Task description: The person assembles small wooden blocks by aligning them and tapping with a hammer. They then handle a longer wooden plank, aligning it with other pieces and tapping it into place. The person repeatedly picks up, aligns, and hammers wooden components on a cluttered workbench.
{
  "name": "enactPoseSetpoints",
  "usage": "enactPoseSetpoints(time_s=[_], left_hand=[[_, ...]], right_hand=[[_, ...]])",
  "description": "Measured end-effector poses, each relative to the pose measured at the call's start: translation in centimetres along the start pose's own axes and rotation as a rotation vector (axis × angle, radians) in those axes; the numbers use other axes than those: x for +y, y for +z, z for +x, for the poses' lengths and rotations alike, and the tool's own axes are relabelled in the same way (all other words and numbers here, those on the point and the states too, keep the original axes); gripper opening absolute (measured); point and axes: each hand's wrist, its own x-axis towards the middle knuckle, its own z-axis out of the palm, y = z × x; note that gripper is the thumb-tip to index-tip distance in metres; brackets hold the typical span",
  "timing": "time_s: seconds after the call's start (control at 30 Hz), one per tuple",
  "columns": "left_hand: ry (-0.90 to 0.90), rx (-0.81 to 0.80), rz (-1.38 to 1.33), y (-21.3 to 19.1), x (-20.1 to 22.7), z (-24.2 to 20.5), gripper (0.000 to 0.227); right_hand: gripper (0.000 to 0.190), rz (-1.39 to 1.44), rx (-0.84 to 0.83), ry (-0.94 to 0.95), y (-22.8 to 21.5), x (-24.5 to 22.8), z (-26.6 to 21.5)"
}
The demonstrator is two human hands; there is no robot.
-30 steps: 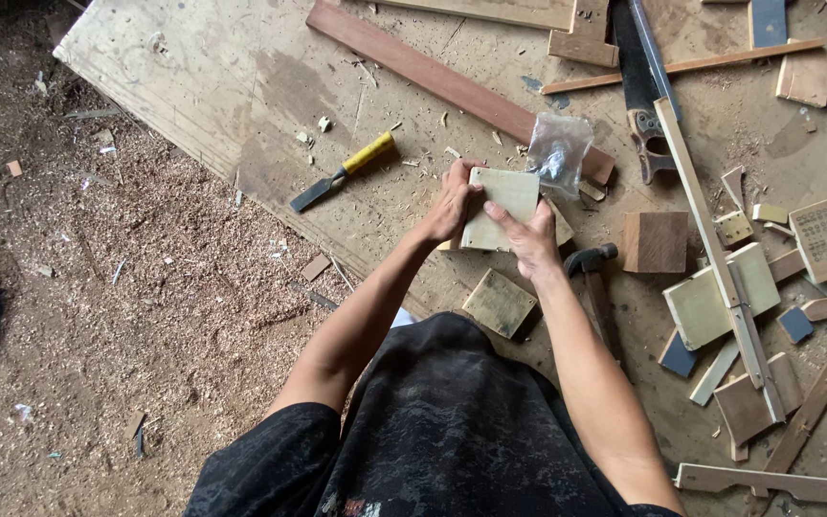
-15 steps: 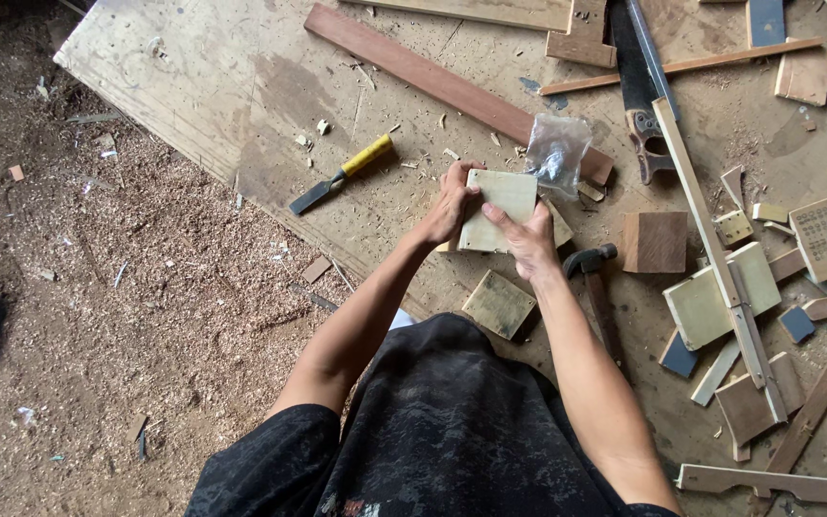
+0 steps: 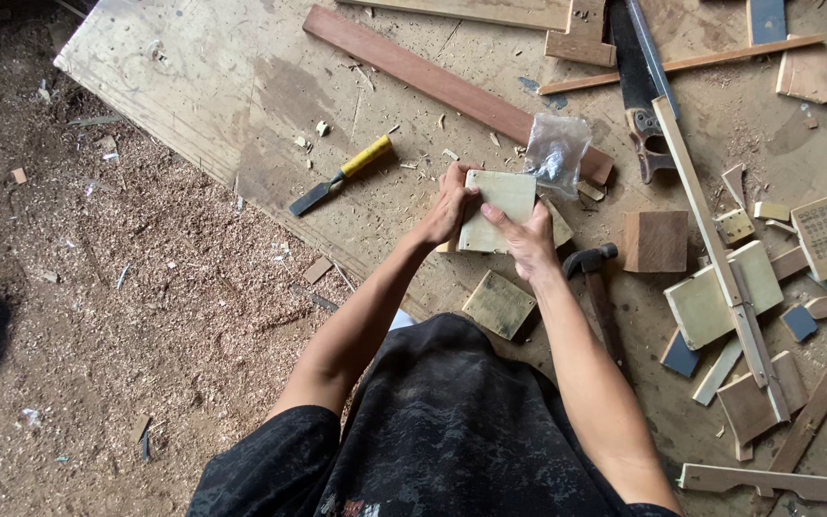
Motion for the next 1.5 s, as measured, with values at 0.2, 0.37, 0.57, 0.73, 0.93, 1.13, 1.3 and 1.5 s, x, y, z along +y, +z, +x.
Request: enactPoseSetpoints(time_s=[0.2,0.37,0.57,0.73,0.93,1.13,1.3,1.5], left_hand=[[0.022,0.008,0.001,0.0,-0.1,0.0,0.055],[0.029,0.007,0.012,0.0,-0.6,-0.1,0.056],[0.131,0.068,0.108,-0.2,-0.6,-0.1,0.058],[0.236,0.472,0.449,-0.5,2.8,-2.2,0.059],[0.365,0.146,0.930,-0.8,7.5,-4.7,0.061],[0.353,0.176,0.727,-1.2,8.8,-5.0,0.050],[0.363,0.239,0.643,-0.8,8.5,-5.2,0.031],[0.333,0.246,0.662,-0.5,8.1,-5.2,0.025]], right_hand=[[0.071,0.016,-0.012,-0.005,0.2,-0.2,0.0],[0.071,0.025,-0.026,-0.004,0.2,-0.3,-0.1],[0.078,-0.071,0.050,0.069,-0.1,0.5,0.3],[0.092,-0.123,0.090,0.025,-0.2,1.7,1.1],[0.103,-0.207,0.078,0.021,-0.2,1.9,1.0],[0.098,-0.169,0.108,0.132,-1.4,2.4,1.5],[0.028,-0.166,0.278,-0.083,-5.7,2.3,4.0],[0.016,-0.074,0.019,-0.277,-5.4,-0.4,5.8]])
